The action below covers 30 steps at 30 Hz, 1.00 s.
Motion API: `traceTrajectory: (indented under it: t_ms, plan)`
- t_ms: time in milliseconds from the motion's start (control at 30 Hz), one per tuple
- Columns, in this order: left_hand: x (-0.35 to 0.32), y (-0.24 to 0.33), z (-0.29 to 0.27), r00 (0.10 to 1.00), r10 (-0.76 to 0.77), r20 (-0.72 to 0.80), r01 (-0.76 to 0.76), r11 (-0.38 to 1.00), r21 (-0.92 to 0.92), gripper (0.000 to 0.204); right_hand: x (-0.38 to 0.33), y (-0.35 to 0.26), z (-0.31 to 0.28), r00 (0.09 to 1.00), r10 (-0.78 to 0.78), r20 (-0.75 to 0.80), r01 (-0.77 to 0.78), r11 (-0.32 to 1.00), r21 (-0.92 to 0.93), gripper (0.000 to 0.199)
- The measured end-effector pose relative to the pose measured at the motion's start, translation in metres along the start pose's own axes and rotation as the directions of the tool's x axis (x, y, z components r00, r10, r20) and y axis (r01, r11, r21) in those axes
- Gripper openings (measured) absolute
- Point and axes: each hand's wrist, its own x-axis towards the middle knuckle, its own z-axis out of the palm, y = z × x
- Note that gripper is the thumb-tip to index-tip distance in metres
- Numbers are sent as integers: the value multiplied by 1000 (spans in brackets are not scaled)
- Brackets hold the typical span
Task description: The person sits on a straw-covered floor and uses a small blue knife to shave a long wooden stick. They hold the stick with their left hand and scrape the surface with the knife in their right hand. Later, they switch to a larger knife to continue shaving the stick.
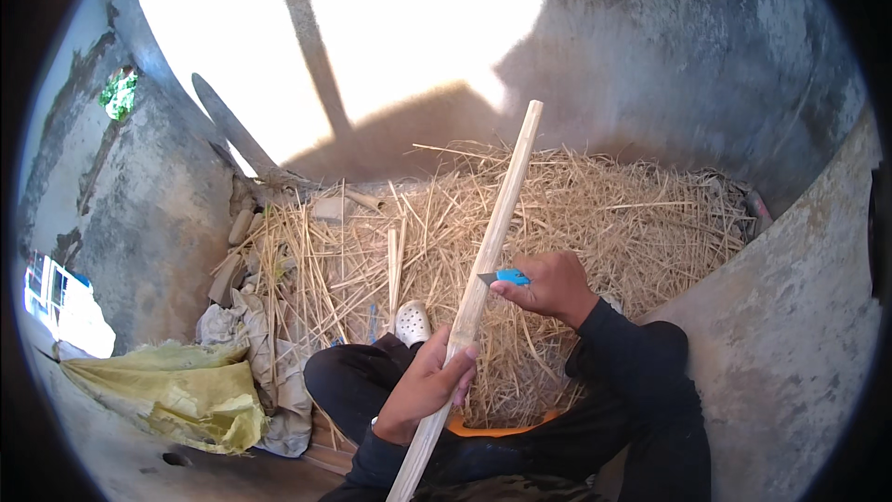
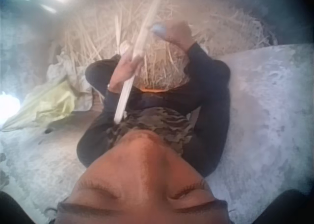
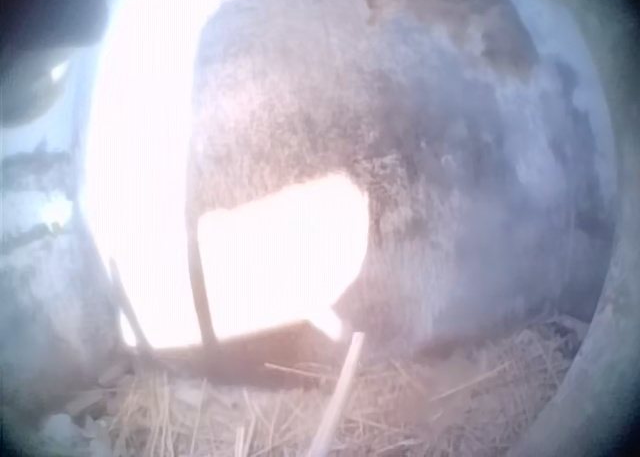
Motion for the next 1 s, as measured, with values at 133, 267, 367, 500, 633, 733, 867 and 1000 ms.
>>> traceTrajectory:
  t_ms: [133, 267, 367, 500, 633, 733, 867, 1000]
  plan:
    - [-5, 3, 2, 1000, -9, -10, 10, 1000, 26, 23, 7, 16, 0, 998, -22, -62, 21, 999, -27, 64]
    - [-12, 2, 6, 1000, -12, -14, 12, 1000, -28, 23, -5, -7, 1, 991, -117, -57, 117, 993, -13, 65]
    - [-11, 3, 3, 1000, 6, -3, -6, 1000, 27, 24, 4, 3, -1, 994, -71, -87, 68, 997, -43, 64]
    - [-11, 5, 4, 1000, 0, 2, 0, 1000, 2, 25, 2, -5, -3, 993, -96, -73, 96, 995, -6, 62]
    - [-7, 6, 2, 999, 27, 18, -28, 999, 19, 24, -2, -14, 0, 966, -242, -91, 232, 967, -103, 60]
    - [-22, 1, 5, 1000, -19, 12, 18, 998, 54, 24, 25, 33, 2, 972, -9, -236, -36, 981, -189, 62]
    - [-26, -12, 16, 993, -50, 109, 50, 999, 0, 24, 36, 76, -34, 946, 232, -229, -274, 946, -174, 67]
    - [-22, -4, 1, 1000, 0, -13, 0, 1000, -6, 25, -1, -11, -1, 996, -70, -62, 68, 997, -33, 62]
